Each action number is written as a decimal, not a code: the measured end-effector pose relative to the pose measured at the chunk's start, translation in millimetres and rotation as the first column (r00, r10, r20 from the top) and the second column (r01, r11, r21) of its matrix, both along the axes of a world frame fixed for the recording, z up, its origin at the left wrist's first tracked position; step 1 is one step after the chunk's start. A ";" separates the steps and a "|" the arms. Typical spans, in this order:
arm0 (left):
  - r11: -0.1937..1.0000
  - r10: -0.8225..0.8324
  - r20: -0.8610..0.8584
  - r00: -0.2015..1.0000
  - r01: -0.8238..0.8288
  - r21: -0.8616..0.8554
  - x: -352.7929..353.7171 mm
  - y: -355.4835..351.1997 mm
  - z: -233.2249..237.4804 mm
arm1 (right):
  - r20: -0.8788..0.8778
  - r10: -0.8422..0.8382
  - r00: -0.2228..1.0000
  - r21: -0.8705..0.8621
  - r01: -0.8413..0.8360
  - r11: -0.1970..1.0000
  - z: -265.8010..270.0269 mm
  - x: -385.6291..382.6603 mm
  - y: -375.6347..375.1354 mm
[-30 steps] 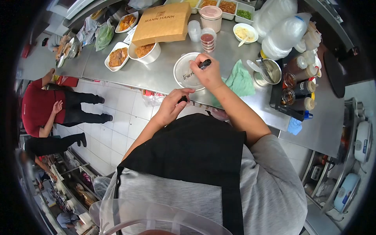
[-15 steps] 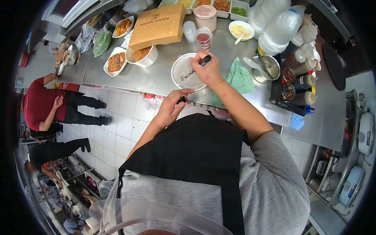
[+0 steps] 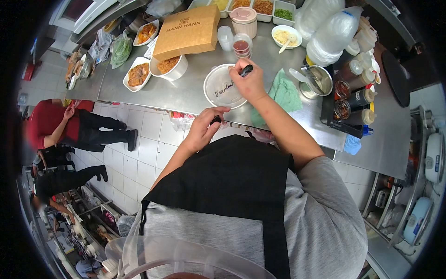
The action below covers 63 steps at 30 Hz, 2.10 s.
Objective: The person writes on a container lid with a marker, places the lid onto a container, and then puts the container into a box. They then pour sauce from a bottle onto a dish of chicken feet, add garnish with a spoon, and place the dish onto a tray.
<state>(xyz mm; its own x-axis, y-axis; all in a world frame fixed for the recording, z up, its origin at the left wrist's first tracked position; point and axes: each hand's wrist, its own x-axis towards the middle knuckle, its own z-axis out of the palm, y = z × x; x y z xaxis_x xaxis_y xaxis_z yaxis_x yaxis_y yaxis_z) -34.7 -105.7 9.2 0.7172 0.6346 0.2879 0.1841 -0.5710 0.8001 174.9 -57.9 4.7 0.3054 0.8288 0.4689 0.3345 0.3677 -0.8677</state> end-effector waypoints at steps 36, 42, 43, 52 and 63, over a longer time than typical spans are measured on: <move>0.986 0.001 0.145 0.989 -0.025 0.166 66.6 -31.4 92.6 | -0.310 0.676 0.668 -0.099 -0.730 0.676 90.8 69.8 -118.8; 0.762 0.646 -0.036 0.762 -0.642 0.085 51.3 63.5 42.6 | -0.414 0.356 0.838 -0.038 -0.407 0.913 9.5 89.1 -121.8; 0.683 0.730 -0.161 0.664 -0.715 0.146 39.4 77.7 21.2 | -0.245 0.319 0.915 -0.083 -0.348 0.934 -6.0 97.3 -117.7; 0.723 0.652 -0.166 0.740 -0.673 -0.158 9.5 73.7 -22.9 | 0.294 0.021 0.956 -0.125 0.017 0.992 -36.4 71.3 -62.0; 0.465 0.864 -0.242 0.442 -0.884 0.048 -287.9 139.9 6.1 | 0.450 0.039 0.892 -0.063 -0.011 0.998 -31.8 -44.2 2.7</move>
<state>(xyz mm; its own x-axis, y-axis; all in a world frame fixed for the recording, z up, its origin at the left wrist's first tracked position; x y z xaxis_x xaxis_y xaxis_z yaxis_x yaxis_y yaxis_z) -322.6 34.1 15.3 -0.1996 0.9704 0.1360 0.7091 0.0473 0.7035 130.7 -55.2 -27.1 0.0513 0.8629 0.5027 0.6861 0.3353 -0.6456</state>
